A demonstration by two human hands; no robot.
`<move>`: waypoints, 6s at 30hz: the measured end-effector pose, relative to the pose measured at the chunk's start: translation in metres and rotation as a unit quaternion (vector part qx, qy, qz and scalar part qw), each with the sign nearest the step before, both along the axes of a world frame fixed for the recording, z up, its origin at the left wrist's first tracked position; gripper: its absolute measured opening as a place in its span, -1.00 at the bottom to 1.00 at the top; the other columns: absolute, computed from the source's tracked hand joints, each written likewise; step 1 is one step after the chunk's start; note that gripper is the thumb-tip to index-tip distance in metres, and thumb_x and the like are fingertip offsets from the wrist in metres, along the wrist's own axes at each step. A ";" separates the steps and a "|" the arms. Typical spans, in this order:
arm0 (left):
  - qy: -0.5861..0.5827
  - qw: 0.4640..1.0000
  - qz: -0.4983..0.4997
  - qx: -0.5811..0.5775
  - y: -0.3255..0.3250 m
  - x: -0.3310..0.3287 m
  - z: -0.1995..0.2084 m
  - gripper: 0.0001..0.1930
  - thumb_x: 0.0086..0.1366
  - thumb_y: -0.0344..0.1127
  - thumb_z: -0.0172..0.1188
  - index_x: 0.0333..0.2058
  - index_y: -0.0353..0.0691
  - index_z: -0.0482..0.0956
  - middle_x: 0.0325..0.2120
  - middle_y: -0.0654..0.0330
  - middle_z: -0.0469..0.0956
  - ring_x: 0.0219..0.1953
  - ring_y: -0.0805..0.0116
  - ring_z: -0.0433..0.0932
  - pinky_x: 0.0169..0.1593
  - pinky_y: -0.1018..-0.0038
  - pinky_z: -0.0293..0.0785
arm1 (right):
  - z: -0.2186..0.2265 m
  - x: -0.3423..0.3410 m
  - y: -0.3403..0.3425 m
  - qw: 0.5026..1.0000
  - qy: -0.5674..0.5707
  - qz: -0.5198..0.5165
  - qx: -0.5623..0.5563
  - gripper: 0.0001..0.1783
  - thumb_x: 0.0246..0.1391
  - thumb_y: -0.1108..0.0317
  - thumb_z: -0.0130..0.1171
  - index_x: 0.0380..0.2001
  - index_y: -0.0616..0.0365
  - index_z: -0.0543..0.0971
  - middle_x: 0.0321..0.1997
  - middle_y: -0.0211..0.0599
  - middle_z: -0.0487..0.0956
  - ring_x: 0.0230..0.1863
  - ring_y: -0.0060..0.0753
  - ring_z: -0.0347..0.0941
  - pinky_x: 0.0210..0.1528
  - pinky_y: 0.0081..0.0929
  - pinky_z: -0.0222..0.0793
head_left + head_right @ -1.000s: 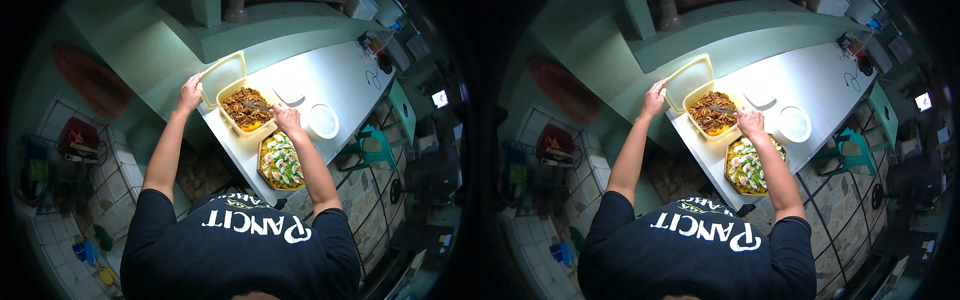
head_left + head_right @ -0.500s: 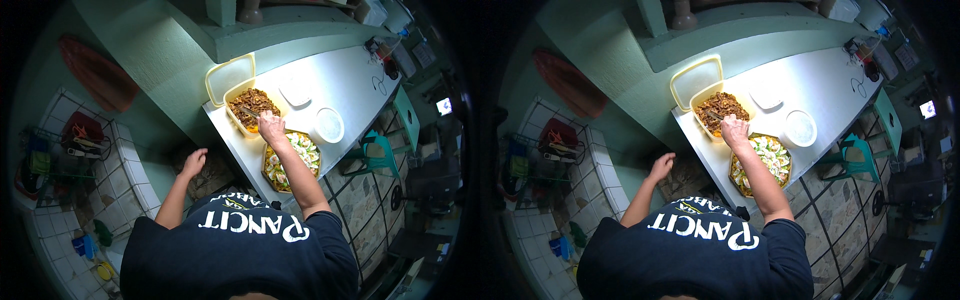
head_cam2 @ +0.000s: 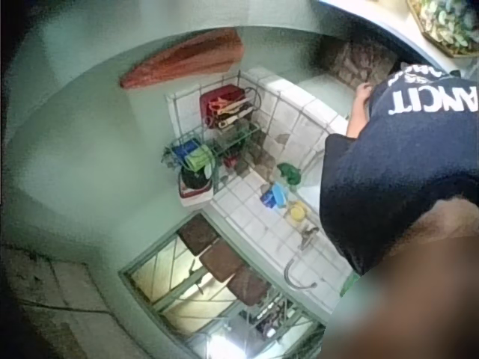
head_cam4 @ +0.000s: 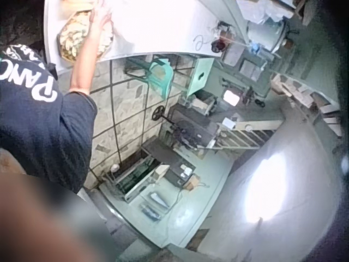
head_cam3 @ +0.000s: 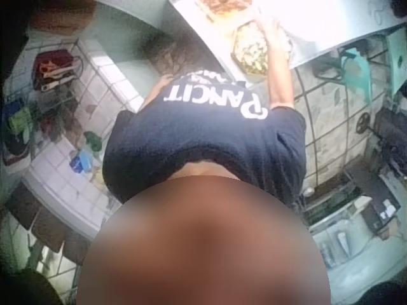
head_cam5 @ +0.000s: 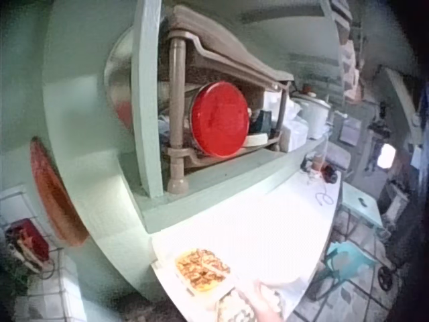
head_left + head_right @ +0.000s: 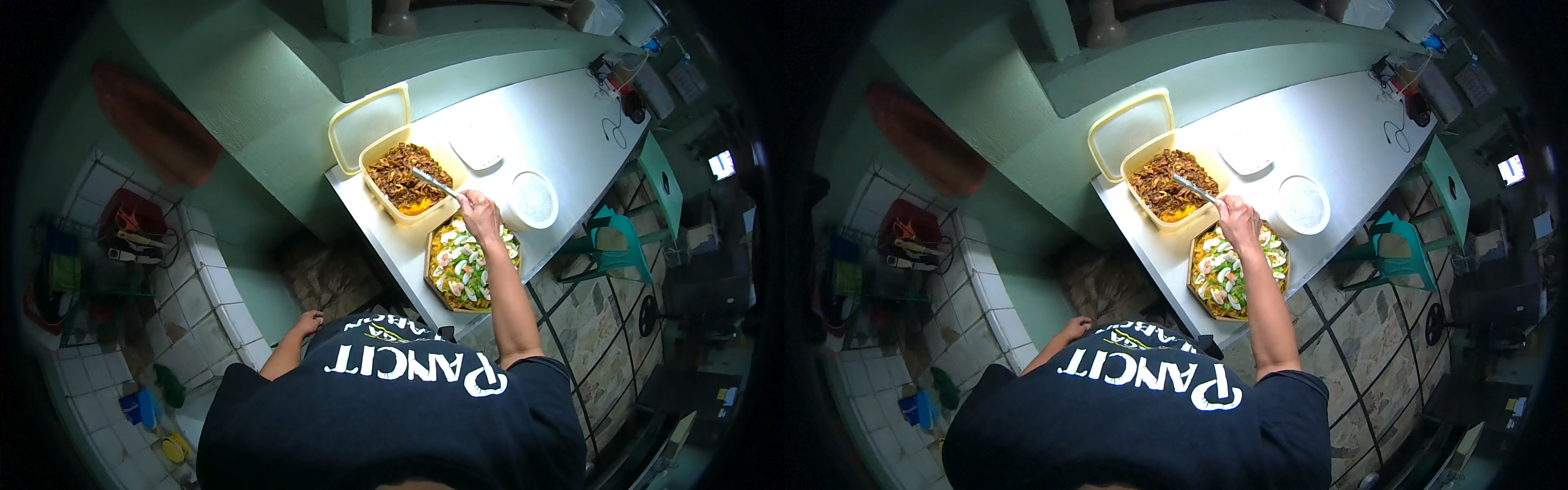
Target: The person assembles a dish by placing a tray of food on the counter, then using tongs to add toppings from two separate containers onto the tray. The person handles the tray, tongs, and topping containers during the process.
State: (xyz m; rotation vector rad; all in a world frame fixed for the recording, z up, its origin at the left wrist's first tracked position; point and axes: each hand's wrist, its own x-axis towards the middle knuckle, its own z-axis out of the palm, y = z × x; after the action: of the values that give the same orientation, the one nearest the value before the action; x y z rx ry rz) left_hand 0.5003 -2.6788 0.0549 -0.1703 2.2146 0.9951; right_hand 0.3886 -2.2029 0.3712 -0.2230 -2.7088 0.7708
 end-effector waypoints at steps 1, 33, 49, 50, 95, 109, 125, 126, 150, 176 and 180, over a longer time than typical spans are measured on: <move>0.018 1.000 -0.002 0.004 0.003 -0.002 0.003 -0.63 0.19 -0.27 0.15 -0.01 -0.17 0.52 -0.21 0.08 0.60 -0.21 0.25 0.57 -0.13 0.37 0.47 | -0.004 0.005 0.005 0.999 0.028 0.005 -0.025 -0.71 0.12 0.15 0.04 -0.32 0.11 0.62 -0.33 -0.13 0.59 -0.30 -0.04 0.53 -0.20 -0.22 0.38; -0.050 0.998 0.033 0.014 0.015 -0.029 0.011 -0.65 0.24 -0.26 0.11 0.02 -0.10 0.49 -0.26 0.22 0.59 -0.39 0.36 0.55 -0.34 0.33 0.47 | -0.016 0.145 0.102 0.989 0.070 -0.122 -0.042 -0.78 0.11 0.23 0.08 -0.34 0.10 0.61 -0.34 -0.20 0.57 -0.30 -0.04 0.50 -0.23 -0.22 0.38; -0.063 0.996 0.066 0.013 -0.005 -0.001 0.013 -0.68 0.26 -0.27 0.08 -0.02 -0.16 0.51 -0.32 0.23 0.58 -0.31 0.36 0.51 -0.23 0.34 0.45 | 0.008 0.141 0.080 0.984 -0.057 -0.127 0.109 -0.77 0.12 0.20 0.05 -0.32 0.06 0.61 -0.28 -0.22 0.55 -0.27 0.02 0.50 -0.21 -0.13 0.38; -0.069 0.994 0.076 0.022 -0.004 -0.002 0.012 -0.68 0.26 -0.27 0.08 -0.02 -0.15 0.51 -0.32 0.24 0.57 -0.32 0.36 0.51 -0.24 0.33 0.45 | 0.011 0.142 0.081 0.984 -0.055 -0.132 0.108 -0.77 0.12 0.20 0.05 -0.32 0.06 0.61 -0.28 -0.22 0.55 -0.27 0.02 0.50 -0.21 -0.14 0.39; -0.104 0.989 0.100 0.040 -0.001 -0.016 0.009 -0.68 0.29 -0.23 0.06 0.02 -0.03 0.48 -0.32 0.31 0.56 -0.39 0.41 0.48 -0.29 0.28 0.43 | 0.028 0.115 0.075 0.970 -0.091 -0.073 0.211 -0.79 0.09 0.20 0.11 -0.41 0.09 0.60 -0.36 -0.21 0.53 -0.32 -0.02 0.51 -0.25 -0.13 0.40; -0.070 0.989 0.104 0.075 -0.001 -0.018 0.001 -0.70 0.28 -0.36 0.07 -0.02 -0.25 0.49 -0.31 0.21 0.57 -0.31 0.40 0.52 -0.25 0.44 0.46 | 0.076 0.121 0.060 0.986 -0.025 -0.084 0.140 -0.78 0.11 0.21 0.10 -0.35 0.11 0.60 -0.33 -0.22 0.55 -0.33 -0.06 0.54 -0.28 -0.19 0.43; -0.087 0.987 0.126 0.048 -0.010 0.011 0.016 -0.68 0.28 -0.26 0.07 0.01 -0.13 0.48 -0.34 0.30 0.56 -0.40 0.41 0.49 -0.38 0.37 0.43 | 0.000 -0.001 -0.025 0.989 0.136 0.012 0.064 -0.73 0.24 0.17 -0.06 -0.27 0.04 0.58 -0.29 -0.18 0.55 -0.54 -0.09 0.51 -0.49 -0.31 0.44; -0.094 0.988 0.121 0.035 -0.013 0.012 0.014 -0.68 0.28 -0.27 0.07 0.01 -0.13 0.48 -0.33 0.29 0.56 -0.40 0.40 0.50 -0.38 0.38 0.43 | 0.007 -0.016 -0.010 0.998 0.004 -0.027 0.050 -0.71 0.23 0.16 -0.05 -0.26 0.04 0.61 -0.23 -0.19 0.56 -0.45 -0.03 0.53 -0.40 -0.26 0.46; -0.077 0.985 0.143 0.054 -0.019 0.026 -0.010 -0.68 0.29 -0.26 0.05 0.02 -0.09 0.47 -0.35 0.31 0.55 -0.40 0.41 0.47 -0.36 0.36 0.41 | 0.042 0.005 0.044 0.997 0.072 0.025 0.027 -0.71 0.14 0.14 0.05 -0.29 0.09 0.61 -0.44 -0.12 0.57 -0.39 -0.10 0.52 -0.31 -0.28 0.37; -0.131 0.980 0.147 0.016 0.012 -0.011 0.039 -0.70 0.28 -0.30 0.07 -0.01 -0.16 0.48 -0.37 0.30 0.56 -0.42 0.44 0.48 -0.38 0.41 0.43 | 0.014 0.072 0.037 0.991 0.127 0.045 0.015 -0.77 0.17 0.26 0.02 -0.32 0.13 0.61 -0.39 -0.19 0.54 -0.37 -0.13 0.51 -0.29 -0.32 0.39; -0.104 0.982 0.145 0.061 -0.003 0.004 0.020 -0.68 0.29 -0.24 0.06 0.01 -0.08 0.47 -0.36 0.31 0.55 -0.43 0.43 0.48 -0.39 0.30 0.42 | 0.008 0.005 -0.001 0.988 -0.023 0.041 0.144 -0.75 0.18 0.16 0.02 -0.33 0.05 0.59 -0.32 -0.27 0.55 -0.34 -0.16 0.54 -0.24 -0.26 0.43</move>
State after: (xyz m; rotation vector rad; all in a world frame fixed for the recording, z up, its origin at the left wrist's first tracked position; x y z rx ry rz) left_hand 0.5039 -2.6815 0.0746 -0.5299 1.9661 1.2061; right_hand 0.3936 -2.2040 0.3791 -0.0629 -2.8459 0.3890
